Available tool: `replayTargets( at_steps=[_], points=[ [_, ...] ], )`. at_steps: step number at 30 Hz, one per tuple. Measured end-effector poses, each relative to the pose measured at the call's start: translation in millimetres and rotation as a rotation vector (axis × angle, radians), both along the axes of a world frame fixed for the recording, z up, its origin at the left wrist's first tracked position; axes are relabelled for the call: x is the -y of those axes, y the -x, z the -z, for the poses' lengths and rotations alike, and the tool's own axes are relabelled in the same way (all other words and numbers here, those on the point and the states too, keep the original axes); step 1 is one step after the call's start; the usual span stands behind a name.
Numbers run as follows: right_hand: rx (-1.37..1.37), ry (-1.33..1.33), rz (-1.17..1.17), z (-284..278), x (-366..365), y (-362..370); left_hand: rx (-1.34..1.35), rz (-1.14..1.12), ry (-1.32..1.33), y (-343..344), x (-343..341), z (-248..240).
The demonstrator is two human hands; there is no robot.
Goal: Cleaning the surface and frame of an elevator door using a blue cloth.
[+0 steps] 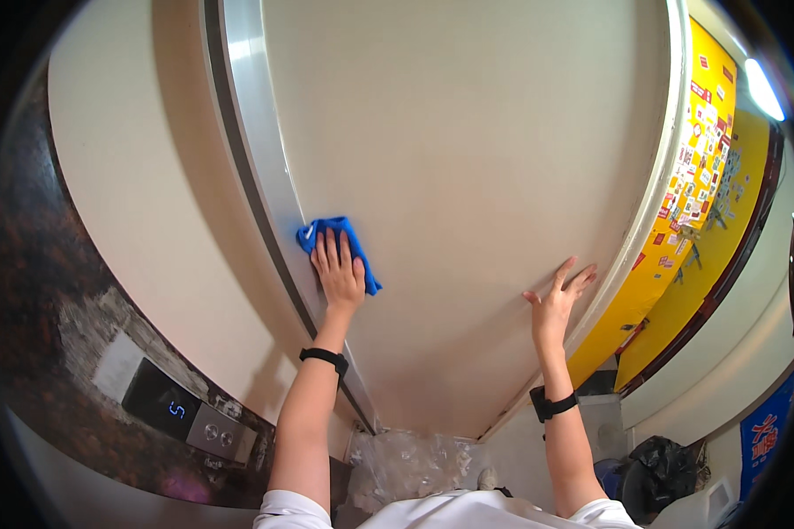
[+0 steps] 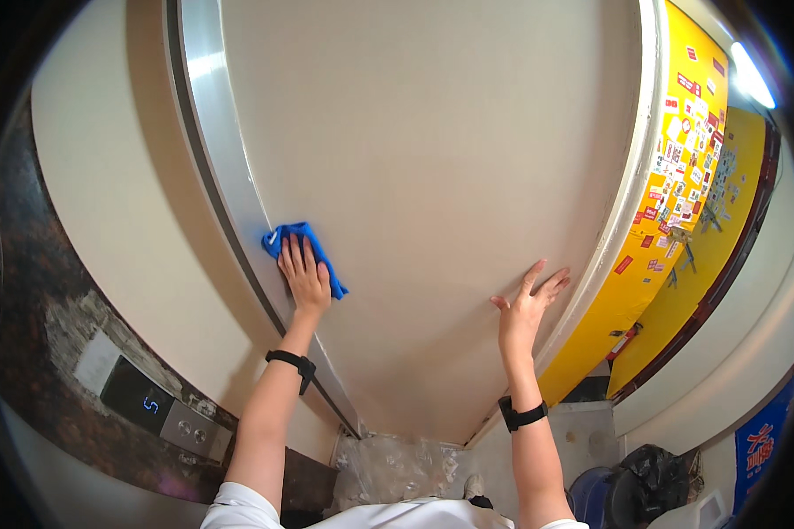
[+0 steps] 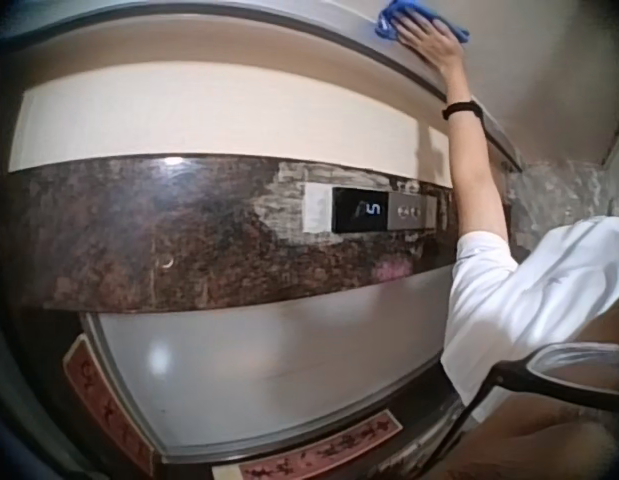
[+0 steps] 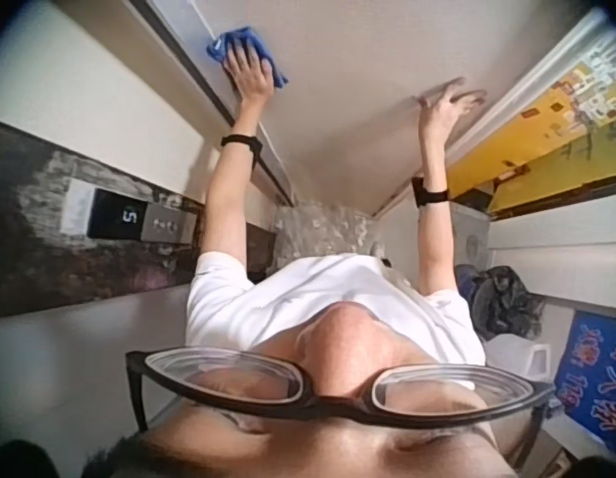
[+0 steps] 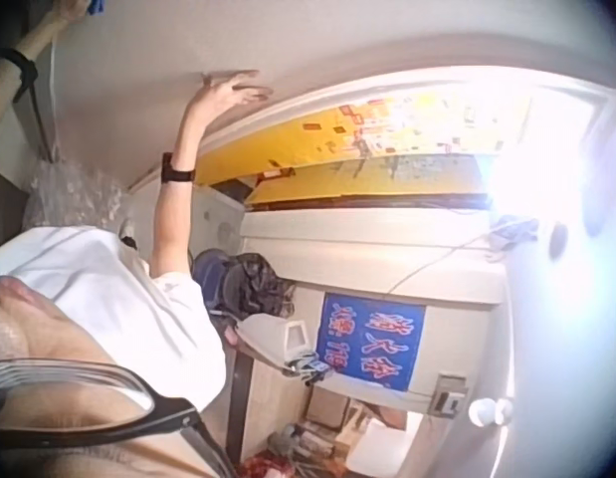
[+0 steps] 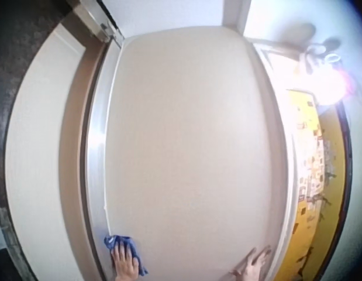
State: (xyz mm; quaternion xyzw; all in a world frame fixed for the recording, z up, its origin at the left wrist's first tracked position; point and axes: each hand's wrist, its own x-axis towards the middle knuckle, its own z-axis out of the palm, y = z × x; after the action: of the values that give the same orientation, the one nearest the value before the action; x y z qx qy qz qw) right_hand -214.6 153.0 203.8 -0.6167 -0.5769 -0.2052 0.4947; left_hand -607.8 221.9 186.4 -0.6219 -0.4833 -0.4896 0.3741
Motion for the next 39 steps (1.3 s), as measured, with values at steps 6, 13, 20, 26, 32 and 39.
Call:
replayTargets(
  at_steps=[6,13,20,26,32,39],
  points=[
    [-0.032,-0.01,-0.004,-2.3,2.6,1.9,0.159,-0.003,0.066,-37.8,9.2,21.8],
    [-0.051,-0.037,-0.043,-0.5,-2.3,6.2,0.143,0.054,0.111,-109.3,11.3,39.1],
    [-0.052,-0.041,-0.072,8.0,-9.0,-2.4,-0.256,0.24,0.169,-223.2,26.2,-9.9],
    [-0.038,-0.044,-0.077,7.9,-8.4,-7.8,-0.341,0.376,0.116,-238.2,35.5,-100.6],
    [-0.027,-0.031,-0.046,9.0,-8.4,-9.2,-0.259,0.317,0.086,-191.5,24.5,-128.3],
    [-0.016,0.068,-0.002,1.9,0.4,-4.4,-0.108,0.157,-0.049,-113.4,7.0,-129.6]
  ],
)
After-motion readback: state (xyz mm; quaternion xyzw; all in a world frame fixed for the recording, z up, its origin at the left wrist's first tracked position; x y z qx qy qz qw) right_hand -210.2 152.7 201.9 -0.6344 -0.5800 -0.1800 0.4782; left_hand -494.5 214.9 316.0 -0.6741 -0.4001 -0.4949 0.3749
